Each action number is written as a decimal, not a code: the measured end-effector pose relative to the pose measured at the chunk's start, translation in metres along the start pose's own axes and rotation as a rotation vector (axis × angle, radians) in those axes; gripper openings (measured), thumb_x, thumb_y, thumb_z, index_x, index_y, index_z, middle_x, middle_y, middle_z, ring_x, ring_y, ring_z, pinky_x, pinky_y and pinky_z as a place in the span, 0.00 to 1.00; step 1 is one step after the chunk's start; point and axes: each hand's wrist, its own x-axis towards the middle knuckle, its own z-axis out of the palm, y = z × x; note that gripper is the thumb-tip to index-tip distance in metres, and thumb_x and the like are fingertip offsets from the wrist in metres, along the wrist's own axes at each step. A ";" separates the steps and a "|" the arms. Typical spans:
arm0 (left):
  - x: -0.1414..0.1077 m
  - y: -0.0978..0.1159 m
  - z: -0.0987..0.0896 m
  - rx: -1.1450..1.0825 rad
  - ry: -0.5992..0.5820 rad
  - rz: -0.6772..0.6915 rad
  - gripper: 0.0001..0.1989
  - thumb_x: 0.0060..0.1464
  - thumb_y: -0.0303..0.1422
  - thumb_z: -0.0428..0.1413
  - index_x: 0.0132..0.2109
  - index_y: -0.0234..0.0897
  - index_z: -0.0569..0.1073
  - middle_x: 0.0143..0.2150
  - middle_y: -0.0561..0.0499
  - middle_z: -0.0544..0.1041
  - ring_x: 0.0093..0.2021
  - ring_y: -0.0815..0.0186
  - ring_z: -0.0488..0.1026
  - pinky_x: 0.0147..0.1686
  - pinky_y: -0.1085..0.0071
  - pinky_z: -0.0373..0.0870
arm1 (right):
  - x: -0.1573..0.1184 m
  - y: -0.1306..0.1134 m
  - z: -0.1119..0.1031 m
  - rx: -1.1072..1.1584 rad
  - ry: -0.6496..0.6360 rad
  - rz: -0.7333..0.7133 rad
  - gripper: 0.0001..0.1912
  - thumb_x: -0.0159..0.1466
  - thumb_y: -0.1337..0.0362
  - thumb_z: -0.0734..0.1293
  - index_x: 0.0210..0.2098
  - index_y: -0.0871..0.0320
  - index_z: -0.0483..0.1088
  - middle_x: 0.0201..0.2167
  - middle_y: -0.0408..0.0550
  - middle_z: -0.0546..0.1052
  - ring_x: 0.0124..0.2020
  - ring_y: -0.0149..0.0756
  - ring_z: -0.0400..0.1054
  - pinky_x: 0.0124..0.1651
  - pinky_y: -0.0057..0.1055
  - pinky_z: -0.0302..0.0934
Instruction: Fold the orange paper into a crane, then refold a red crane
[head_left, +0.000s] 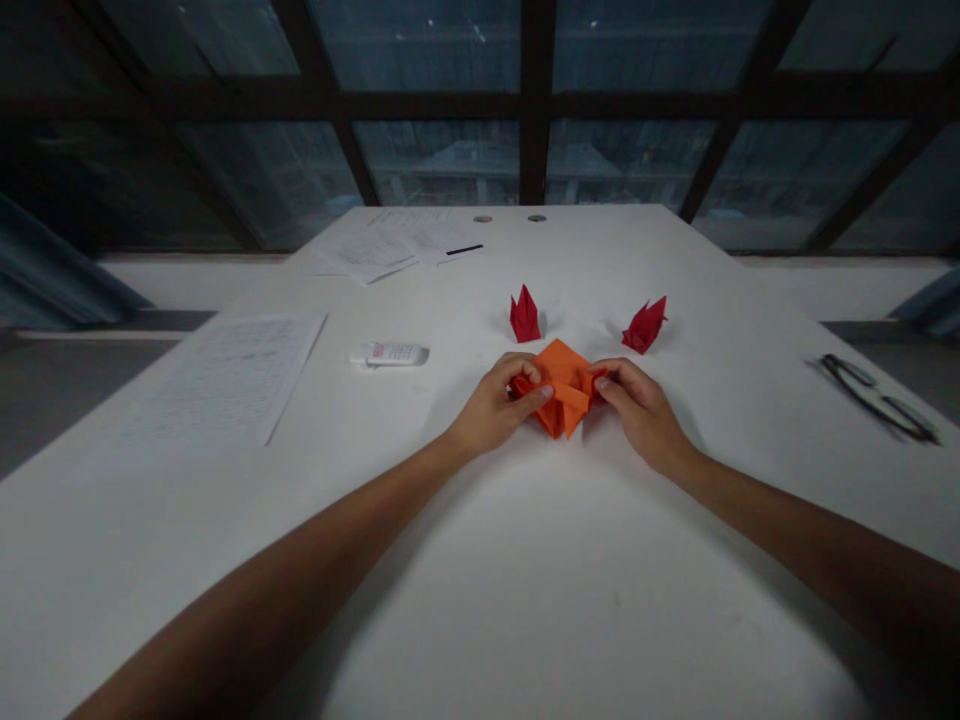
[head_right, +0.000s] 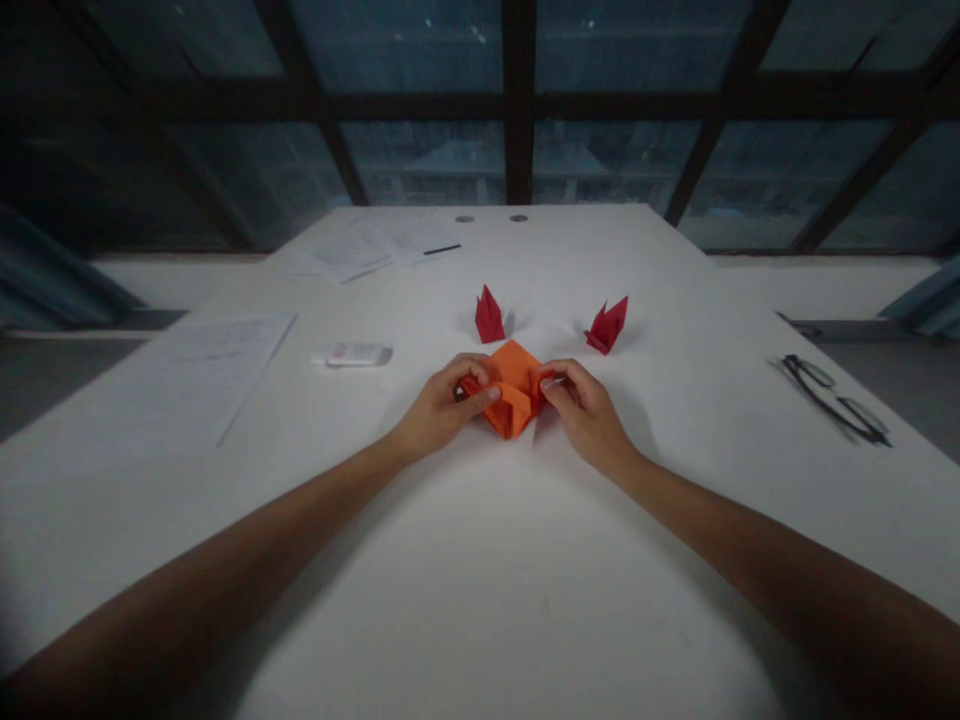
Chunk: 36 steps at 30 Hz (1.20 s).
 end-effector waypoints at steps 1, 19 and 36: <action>0.000 -0.001 0.000 0.023 0.042 0.024 0.12 0.59 0.39 0.62 0.35 0.37 0.69 0.49 0.44 0.74 0.51 0.62 0.71 0.56 0.64 0.65 | 0.000 0.001 0.000 0.000 0.001 -0.006 0.11 0.67 0.56 0.67 0.47 0.52 0.73 0.41 0.45 0.77 0.40 0.38 0.71 0.45 0.36 0.66; -0.004 0.005 0.001 -0.068 0.092 -0.163 0.19 0.54 0.46 0.66 0.37 0.37 0.68 0.36 0.52 0.76 0.36 0.68 0.70 0.37 0.72 0.67 | -0.001 0.009 0.002 -0.032 0.069 0.012 0.09 0.60 0.63 0.71 0.41 0.54 0.73 0.34 0.45 0.77 0.35 0.38 0.72 0.40 0.36 0.65; -0.004 0.016 0.003 -0.017 0.095 -0.413 0.18 0.50 0.43 0.66 0.41 0.34 0.76 0.41 0.44 0.82 0.35 0.60 0.79 0.31 0.69 0.74 | -0.012 -0.007 0.004 -0.183 0.118 -0.113 0.12 0.61 0.67 0.69 0.45 0.53 0.70 0.36 0.43 0.76 0.34 0.34 0.70 0.38 0.31 0.64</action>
